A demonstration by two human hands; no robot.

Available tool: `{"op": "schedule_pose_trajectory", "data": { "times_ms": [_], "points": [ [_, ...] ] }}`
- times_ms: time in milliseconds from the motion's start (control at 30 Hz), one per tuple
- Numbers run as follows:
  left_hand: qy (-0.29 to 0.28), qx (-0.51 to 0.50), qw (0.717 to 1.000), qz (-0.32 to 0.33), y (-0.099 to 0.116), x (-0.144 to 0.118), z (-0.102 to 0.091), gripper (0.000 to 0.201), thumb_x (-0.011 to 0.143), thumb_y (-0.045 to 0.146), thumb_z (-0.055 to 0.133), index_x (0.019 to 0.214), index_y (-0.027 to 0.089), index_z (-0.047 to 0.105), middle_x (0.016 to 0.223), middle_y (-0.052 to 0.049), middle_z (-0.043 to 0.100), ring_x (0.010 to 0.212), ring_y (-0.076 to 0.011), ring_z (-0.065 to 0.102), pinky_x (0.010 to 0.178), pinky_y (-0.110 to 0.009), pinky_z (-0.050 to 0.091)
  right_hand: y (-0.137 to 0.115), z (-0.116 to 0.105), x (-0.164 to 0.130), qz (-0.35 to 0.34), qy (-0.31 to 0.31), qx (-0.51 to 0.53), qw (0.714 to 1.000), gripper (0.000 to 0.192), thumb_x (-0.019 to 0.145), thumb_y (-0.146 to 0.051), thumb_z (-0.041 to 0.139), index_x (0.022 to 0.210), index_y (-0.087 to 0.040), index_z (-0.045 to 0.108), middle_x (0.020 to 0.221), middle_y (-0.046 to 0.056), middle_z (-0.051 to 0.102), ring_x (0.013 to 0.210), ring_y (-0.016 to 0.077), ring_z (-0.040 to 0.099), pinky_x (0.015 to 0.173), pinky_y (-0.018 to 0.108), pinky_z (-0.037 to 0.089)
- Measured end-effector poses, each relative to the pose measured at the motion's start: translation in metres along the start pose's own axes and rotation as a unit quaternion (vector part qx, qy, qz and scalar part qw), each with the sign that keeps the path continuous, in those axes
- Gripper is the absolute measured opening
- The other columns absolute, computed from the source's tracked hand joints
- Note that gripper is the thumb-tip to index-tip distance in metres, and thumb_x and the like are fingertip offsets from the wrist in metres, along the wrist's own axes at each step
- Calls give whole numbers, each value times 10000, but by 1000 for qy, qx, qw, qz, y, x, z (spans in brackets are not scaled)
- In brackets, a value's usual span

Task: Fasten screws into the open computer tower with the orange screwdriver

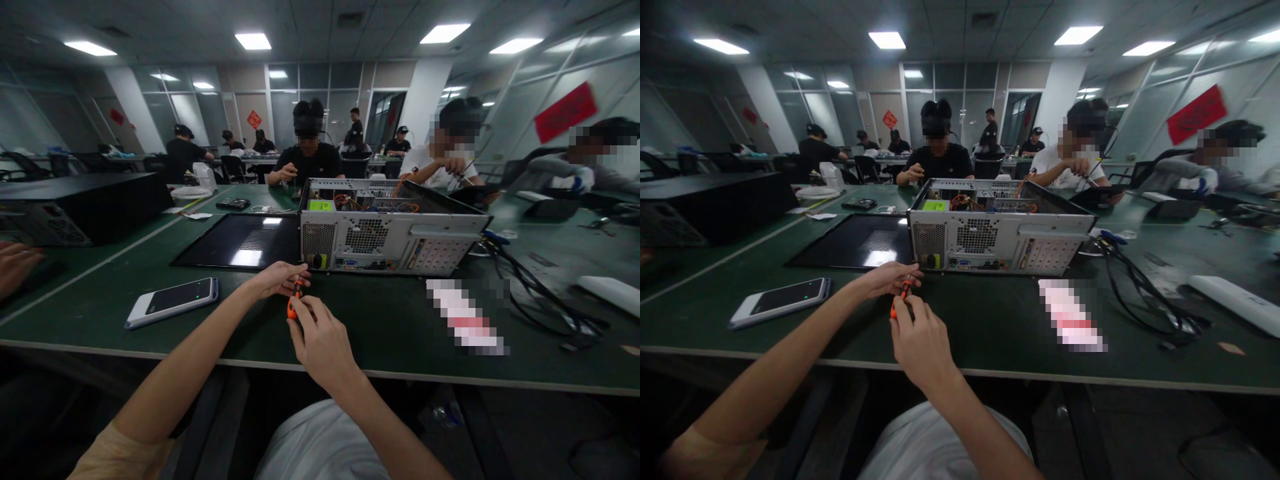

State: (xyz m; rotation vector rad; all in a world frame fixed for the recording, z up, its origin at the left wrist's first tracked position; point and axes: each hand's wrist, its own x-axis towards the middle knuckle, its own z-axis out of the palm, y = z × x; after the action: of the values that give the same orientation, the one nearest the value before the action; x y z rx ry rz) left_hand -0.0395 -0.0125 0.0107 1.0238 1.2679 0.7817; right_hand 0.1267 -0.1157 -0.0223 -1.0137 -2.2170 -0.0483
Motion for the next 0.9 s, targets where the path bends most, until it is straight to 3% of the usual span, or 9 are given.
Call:
{"op": "schedule_pose_trajectory", "data": {
  "times_ms": [100, 333, 433, 533, 700, 900],
  "points": [
    [9, 13, 1000, 0, 0, 0, -1, 330, 869, 402, 677, 969, 90, 717, 836, -96, 741, 575, -114, 650, 528, -215, 511, 1, 0, 0, -25, -4, -16, 1000, 346, 982, -198, 453, 1306, -153, 566, 1248, 147, 585, 1033, 231, 596, 823, 347, 548],
    [-10, -51, 999, 8, -2, 2, 0, 101, 850, 145, 670, 924, 87, 707, 812, -80, 737, 555, -96, 633, 565, -212, 530, 0, -4, 4, -84, -43, -18, 995, 427, 903, -94, 492, 1315, -177, 573, 1314, 125, 572, 1193, 267, 486, 968, 422, 504],
    [-12, -72, 997, 11, -4, 3, 0, 95, 861, 120, 642, 926, 79, 697, 820, -89, 735, 559, -94, 632, 570, -209, 536, -1, -4, 5, -61, -25, -14, 998, 411, 931, -175, 521, 1338, -213, 552, 1364, 125, 534, 1244, 279, 456, 994, 446, 484],
    [-34, -88, 995, 19, -5, 5, 0, 106, 876, 117, 618, 942, 74, 689, 813, -88, 726, 571, -94, 640, 591, -210, 547, 0, -2, 4, -3, -5, -9, 1000, 384, 953, -336, 565, 1311, -196, 551, 1303, 138, 559, 1152, 274, 520, 944, 432, 510],
    [-43, -84, 995, 17, -4, 3, 2, 122, 894, 141, 600, 962, 75, 675, 799, -76, 721, 594, -118, 670, 603, -232, 556, 0, 2, 4, 32, -29, -19, 999, 298, 950, -348, 598, 1187, -168, 600, 1017, 100, 649, 910, 224, 611, 773, 349, 547],
    [-4, 9, 1000, 6, -3, 3, 0, 327, 865, 406, 676, 997, 108, 703, 893, -100, 751, 574, -111, 646, 553, -226, 518, 1, 1, 2, -5, 10, -24, 1000, 248, 949, -240, 591, 1189, -181, 612, 1127, 109, 636, 968, 216, 611, 765, 316, 541]
  ]
}}
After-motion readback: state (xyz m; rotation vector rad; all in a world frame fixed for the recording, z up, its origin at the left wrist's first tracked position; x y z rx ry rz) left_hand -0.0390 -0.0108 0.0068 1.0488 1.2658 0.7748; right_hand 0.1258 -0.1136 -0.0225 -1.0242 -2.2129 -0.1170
